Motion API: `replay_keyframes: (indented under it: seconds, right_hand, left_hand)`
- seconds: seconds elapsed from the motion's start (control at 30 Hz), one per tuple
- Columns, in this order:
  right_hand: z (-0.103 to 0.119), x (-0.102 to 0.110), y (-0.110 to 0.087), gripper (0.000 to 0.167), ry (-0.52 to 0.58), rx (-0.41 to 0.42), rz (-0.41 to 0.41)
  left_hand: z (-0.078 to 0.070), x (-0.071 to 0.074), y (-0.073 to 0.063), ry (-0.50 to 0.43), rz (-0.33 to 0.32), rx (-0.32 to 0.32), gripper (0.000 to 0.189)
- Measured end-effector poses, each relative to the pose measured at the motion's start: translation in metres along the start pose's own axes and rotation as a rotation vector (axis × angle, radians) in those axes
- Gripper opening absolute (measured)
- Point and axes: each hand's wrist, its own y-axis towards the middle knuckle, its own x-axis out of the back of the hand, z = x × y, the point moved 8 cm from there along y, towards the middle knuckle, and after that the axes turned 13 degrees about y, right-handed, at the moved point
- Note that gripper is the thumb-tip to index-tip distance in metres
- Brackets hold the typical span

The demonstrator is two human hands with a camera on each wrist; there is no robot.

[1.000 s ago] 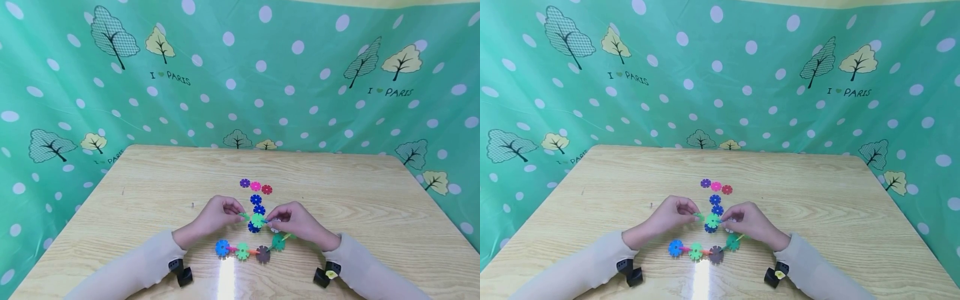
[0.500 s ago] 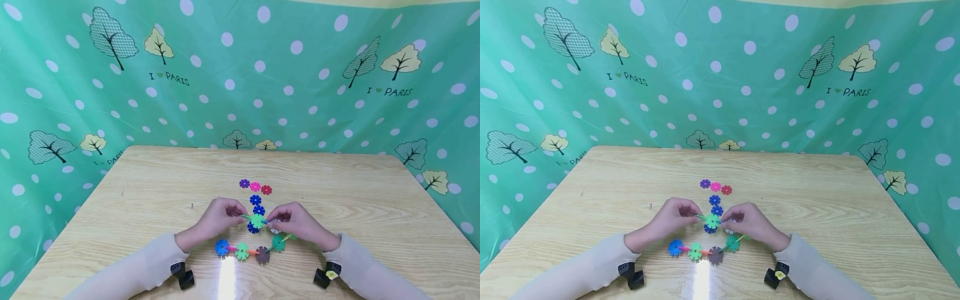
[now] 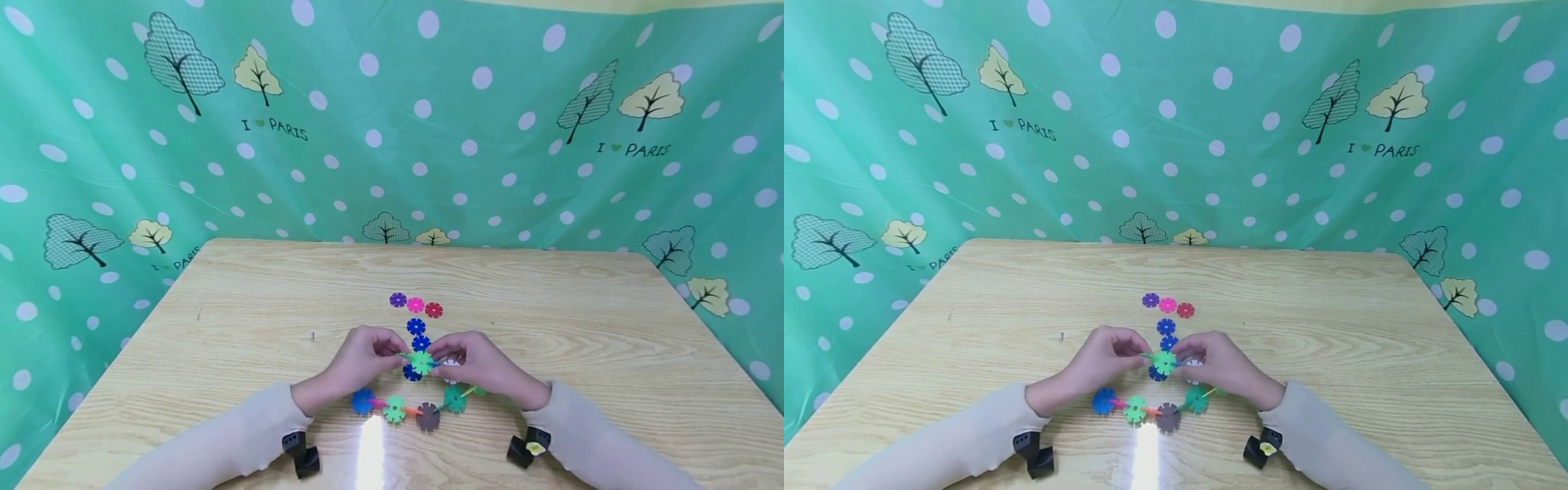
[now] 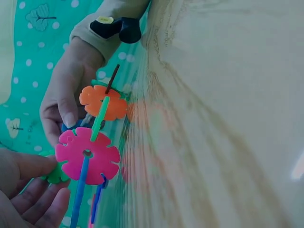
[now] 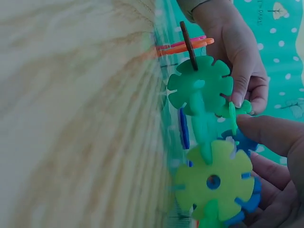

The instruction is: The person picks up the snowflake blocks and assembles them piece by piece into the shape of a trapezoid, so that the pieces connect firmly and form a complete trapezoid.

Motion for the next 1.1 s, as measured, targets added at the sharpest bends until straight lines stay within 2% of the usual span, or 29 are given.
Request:
replay_keyframes:
  seconds: [0.27,0.43,0.67,0.87,1.1]
  right_hand:
    - [0.008,-0.008,0.005,0.032,-0.138,0.027,0.008]
    - [0.010,-0.012,0.006,0.034,-0.154,0.019,0.024]
    - [0.010,-0.014,0.005,0.041,-0.191,0.012,0.042]
    - [0.011,-0.013,0.004,0.039,-0.190,0.021,0.003]
    - [0.012,-0.012,0.003,0.037,-0.145,0.027,-0.011]
  left_hand:
    - [-0.002,-0.002,0.000,0.001,-0.017,0.020,0.008]
    - [-0.004,-0.004,-0.001,-0.020,-0.016,-0.003,0.008]
    - [-0.019,0.001,-0.004,0.000,-0.024,-0.001,0.007]
    - [-0.006,-0.004,-0.002,-0.040,-0.022,0.017,0.007]
    - [-0.001,-0.004,-0.001,-0.059,-0.024,-0.009,0.006]
